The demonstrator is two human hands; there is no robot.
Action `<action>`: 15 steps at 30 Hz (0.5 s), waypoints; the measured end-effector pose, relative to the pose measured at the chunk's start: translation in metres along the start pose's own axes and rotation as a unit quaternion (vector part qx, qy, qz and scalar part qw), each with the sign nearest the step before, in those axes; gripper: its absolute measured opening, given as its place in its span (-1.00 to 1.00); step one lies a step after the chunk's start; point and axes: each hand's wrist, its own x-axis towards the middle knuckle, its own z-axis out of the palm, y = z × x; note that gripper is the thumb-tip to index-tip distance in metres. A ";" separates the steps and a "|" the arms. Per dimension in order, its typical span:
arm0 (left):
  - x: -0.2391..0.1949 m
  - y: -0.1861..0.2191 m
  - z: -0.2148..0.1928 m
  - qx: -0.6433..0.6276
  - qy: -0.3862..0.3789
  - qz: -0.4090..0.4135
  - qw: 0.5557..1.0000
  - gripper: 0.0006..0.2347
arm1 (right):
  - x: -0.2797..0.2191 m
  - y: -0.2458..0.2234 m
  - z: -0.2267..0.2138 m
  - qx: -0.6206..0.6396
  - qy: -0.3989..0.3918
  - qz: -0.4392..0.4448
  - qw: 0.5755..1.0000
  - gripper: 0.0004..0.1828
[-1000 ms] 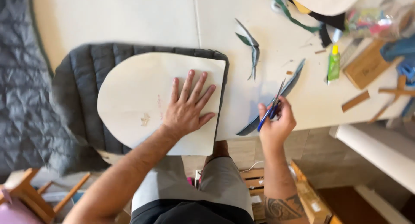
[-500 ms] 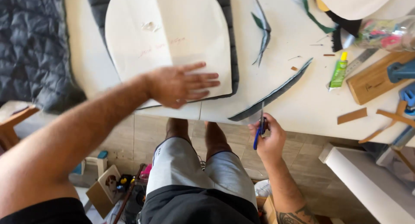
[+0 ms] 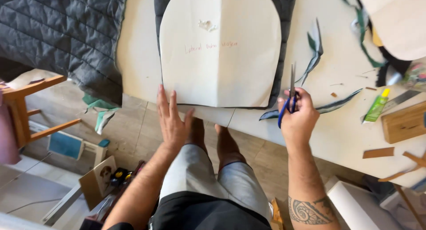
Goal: Cut a piece of quilted fabric using a paper template and scissors
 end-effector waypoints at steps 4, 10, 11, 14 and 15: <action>0.035 -0.044 0.001 -0.030 -0.009 0.101 0.994 -0.49 | -0.005 0.001 0.010 0.013 -0.074 0.087 0.993 -0.58; 0.057 -0.005 -0.019 0.018 -0.042 0.219 0.975 -0.64 | -0.024 -0.014 0.003 0.066 -0.048 0.127 0.989 -0.61; 0.058 0.005 -0.012 0.014 -0.045 0.219 0.975 -0.64 | -0.025 -0.014 0.005 0.062 -0.046 0.130 0.988 -0.61; 0.068 0.031 0.003 -0.047 -0.059 0.266 0.961 -0.69 | -0.021 -0.014 0.013 0.103 -0.044 0.144 0.983 -0.59; 0.073 0.037 0.004 -0.049 -0.056 0.289 0.954 -0.76 | -0.018 -0.012 0.015 0.090 -0.046 0.130 0.986 -0.58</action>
